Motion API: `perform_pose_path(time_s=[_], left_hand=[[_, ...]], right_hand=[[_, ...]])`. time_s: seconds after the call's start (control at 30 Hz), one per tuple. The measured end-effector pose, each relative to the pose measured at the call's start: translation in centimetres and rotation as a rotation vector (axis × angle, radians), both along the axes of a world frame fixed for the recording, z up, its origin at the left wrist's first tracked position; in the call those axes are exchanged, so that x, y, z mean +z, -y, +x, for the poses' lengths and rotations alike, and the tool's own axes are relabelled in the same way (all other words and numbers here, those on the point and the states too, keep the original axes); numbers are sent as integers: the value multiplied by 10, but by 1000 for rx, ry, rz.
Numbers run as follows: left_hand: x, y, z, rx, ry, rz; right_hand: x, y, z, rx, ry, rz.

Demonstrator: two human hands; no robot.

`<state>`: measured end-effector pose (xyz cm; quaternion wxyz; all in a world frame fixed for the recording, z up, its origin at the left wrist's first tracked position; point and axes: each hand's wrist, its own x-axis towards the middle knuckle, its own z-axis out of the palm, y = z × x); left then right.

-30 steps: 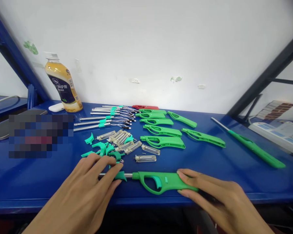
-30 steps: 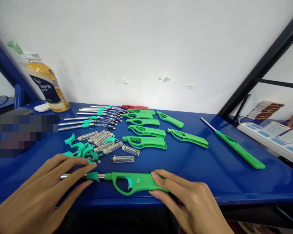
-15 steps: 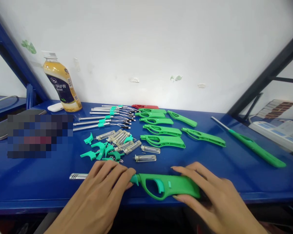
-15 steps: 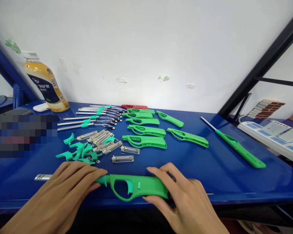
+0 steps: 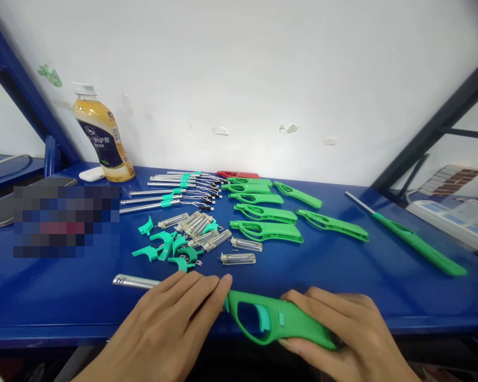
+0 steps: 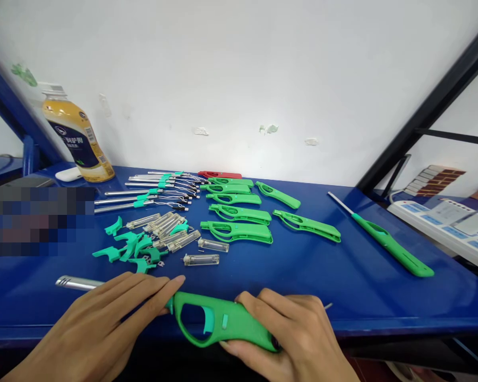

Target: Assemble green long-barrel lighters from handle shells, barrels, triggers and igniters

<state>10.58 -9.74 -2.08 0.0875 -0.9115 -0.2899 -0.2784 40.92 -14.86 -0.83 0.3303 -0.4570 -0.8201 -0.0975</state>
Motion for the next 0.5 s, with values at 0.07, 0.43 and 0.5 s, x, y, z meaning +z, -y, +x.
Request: perform_pose_path(time_s=[0.07,0.43,0.5], left_hand=[[-3,-2,-1,-6,15,10],[7,-11,4,-86,81,112],[11,-11,3,-97,10,143]], right_hand=[[2,0,-3,7,1,16],[3,0,-5,-7,26,24],[6,0,-6,-1,3,-32]])
